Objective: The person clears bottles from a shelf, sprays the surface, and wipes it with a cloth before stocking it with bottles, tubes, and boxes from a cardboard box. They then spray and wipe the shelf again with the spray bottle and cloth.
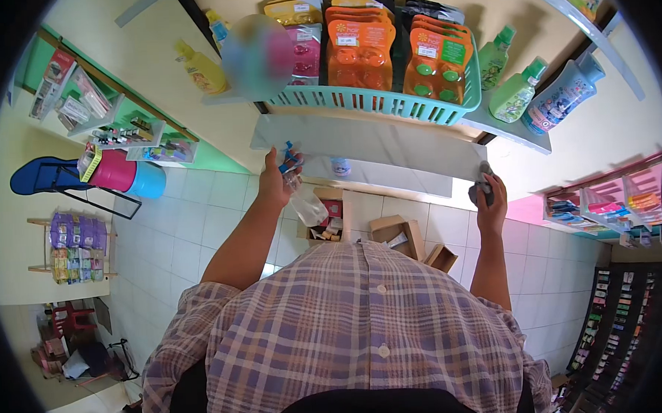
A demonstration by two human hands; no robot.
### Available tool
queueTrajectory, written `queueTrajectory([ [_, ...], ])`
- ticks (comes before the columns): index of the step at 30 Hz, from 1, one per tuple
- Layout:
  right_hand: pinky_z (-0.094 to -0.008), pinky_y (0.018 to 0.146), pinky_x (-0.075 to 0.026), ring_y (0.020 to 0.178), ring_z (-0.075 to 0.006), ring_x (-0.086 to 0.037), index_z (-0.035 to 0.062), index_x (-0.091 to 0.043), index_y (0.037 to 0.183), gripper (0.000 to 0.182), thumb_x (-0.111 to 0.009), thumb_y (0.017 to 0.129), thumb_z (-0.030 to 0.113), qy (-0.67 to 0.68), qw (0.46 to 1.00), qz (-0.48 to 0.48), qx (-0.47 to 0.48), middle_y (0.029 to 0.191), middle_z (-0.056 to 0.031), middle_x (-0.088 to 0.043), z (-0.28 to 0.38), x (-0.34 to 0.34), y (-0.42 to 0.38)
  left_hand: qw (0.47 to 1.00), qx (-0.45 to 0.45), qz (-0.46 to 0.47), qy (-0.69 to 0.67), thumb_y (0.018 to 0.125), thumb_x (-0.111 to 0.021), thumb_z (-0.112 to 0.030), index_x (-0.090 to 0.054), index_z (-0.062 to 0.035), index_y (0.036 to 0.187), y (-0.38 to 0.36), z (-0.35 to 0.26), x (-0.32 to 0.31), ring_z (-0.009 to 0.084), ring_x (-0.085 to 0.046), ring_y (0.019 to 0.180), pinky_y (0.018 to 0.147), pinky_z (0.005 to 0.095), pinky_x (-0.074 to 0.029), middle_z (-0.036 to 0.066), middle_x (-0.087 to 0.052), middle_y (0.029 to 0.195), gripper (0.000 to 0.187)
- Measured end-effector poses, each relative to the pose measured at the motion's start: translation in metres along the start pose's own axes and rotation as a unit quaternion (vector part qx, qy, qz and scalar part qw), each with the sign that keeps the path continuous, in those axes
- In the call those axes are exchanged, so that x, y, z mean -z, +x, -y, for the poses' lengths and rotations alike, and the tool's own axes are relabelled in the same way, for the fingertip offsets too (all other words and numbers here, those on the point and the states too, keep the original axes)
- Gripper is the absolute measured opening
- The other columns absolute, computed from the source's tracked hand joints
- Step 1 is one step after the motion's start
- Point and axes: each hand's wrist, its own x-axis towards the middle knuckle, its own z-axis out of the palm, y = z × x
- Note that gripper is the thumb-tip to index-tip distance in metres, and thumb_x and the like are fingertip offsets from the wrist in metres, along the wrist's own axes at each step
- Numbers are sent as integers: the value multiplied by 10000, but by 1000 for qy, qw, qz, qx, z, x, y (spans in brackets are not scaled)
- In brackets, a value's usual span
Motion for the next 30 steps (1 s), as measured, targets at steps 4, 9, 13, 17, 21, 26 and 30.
queueTrajectory([
  [4, -293, 898, -496, 1042, -190, -613, -7, -567, 1292, 367, -623, 967, 154, 235, 946, -82, -206, 1173, -118, -632, -30, 8, -27, 999, -13, -26, -23, 965, -454, -586, -672, -130, 967, 6, 11, -21, 173, -567, 724, 631, 338, -459, 16, -697, 875, 505],
  [9, -259, 831, -494, 956, -127, -603, -11, -528, 1334, 422, -601, 993, 228, 288, 894, -95, -330, 1078, -82, -649, -65, 5, -87, 998, -34, -59, 4, 957, -482, -583, -656, -92, 949, 14, 16, -24, 185, -567, 670, 562, 325, -452, 44, -695, 862, 521],
  [13, -264, 827, -494, 948, -123, -596, 15, -543, 1336, 428, -610, 989, 256, 306, 878, -29, -366, 1076, -61, -647, -85, -7, -147, 999, -27, -34, -8, 942, -524, -585, -644, -66, 961, -3, 23, -34, 213, -597, 695, 576, 319, -466, 68, -695, 864, 533],
  [17, -277, 802, -504, 914, -137, -622, 11, -567, 1293, 402, -630, 967, 238, 266, 881, 78, -384, 1049, -82, -670, -95, -14, -198, 999, -12, -38, -14, 948, -517, -580, -642, -69, 951, -23, 36, -64, 212, -608, 711, 607, 311, -471, 71, -694, 868, 526],
  [21, -286, 806, -504, 907, -148, -632, 21, -573, 1290, 404, -636, 960, 246, 240, 879, 135, -389, 1035, -96, -678, -112, -25, -225, 998, -30, -61, -4, 955, -512, -562, -637, -74, 933, -22, 45, -75, 206, -628, 740, 636, 316, -484, 66, -693, 832, 503],
  [26, -284, 790, -508, 903, -149, -638, 27, -588, 1271, 390, -636, 955, 252, 265, 871, 134, -390, 1021, -103, -682, -117, -25, -219, 995, -50, -82, 32, 950, -509, -566, -638, -76, 901, -30, 46, -88, 185, -615, 715, 633, 310, -486, 58, -678, 766, 509],
  [30, -277, 790, -509, 900, -141, -638, 27, -593, 1263, 380, -638, 954, 244, 271, 868, 105, -401, 1016, -99, -681, -115, -23, -210, 997, -55, -18, 56, 931, -607, -423, -668, -112, 943, -32, 64, -93, 164, -596, 756, 642, 336, -482, 30, -698, 919, 318],
])
